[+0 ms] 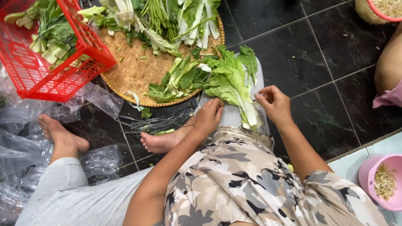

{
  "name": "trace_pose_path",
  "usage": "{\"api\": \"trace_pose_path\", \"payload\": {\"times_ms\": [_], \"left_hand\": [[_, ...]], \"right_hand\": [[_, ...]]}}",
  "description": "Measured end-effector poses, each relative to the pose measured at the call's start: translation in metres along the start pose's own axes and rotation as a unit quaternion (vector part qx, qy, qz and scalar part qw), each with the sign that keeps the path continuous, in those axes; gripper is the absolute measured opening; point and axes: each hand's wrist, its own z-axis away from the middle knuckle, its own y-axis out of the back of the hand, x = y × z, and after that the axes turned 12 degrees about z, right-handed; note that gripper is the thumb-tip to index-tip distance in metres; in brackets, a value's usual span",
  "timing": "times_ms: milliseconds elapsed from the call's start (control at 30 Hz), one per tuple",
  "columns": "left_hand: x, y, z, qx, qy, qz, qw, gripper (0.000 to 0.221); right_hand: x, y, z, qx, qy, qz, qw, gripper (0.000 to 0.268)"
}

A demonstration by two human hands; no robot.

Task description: The person is organizing Chinese cabbage leaves into bundles and tying them with string while sitting on the floor.

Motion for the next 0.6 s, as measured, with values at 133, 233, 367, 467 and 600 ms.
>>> {"api": "trace_pose_path", "payload": {"times_ms": [133, 233, 367, 467, 600], "left_hand": [[0.013, 0.007, 0.001, -0.036, -0.028, -0.047, 0.998, 0.007], [0.022, 0.007, 0.004, -0.081, -0.043, -0.071, 0.993, 0.005], [0.032, -0.003, 0.005, -0.136, -0.084, -0.082, 0.984, 0.006], [0.05, 0.005, 0.008, -0.141, -0.087, -0.077, 0.983, 0.007], [0.049, 0.005, 0.002, -0.123, -0.097, -0.044, 0.987, 0.006]], "right_hand": [[0.009, 0.016, 0.002, -0.084, -0.073, 0.183, 0.977, 0.047], [0.023, -0.002, -0.006, -0.137, -0.143, 0.186, 0.962, 0.061], [0.032, -0.029, -0.015, -0.075, -0.169, 0.141, 0.973, 0.056], [0.029, -0.029, -0.02, -0.04, -0.174, 0.113, 0.977, 0.05], [0.022, -0.033, -0.028, -0.018, -0.158, 0.071, 0.985, 0.05]]}}
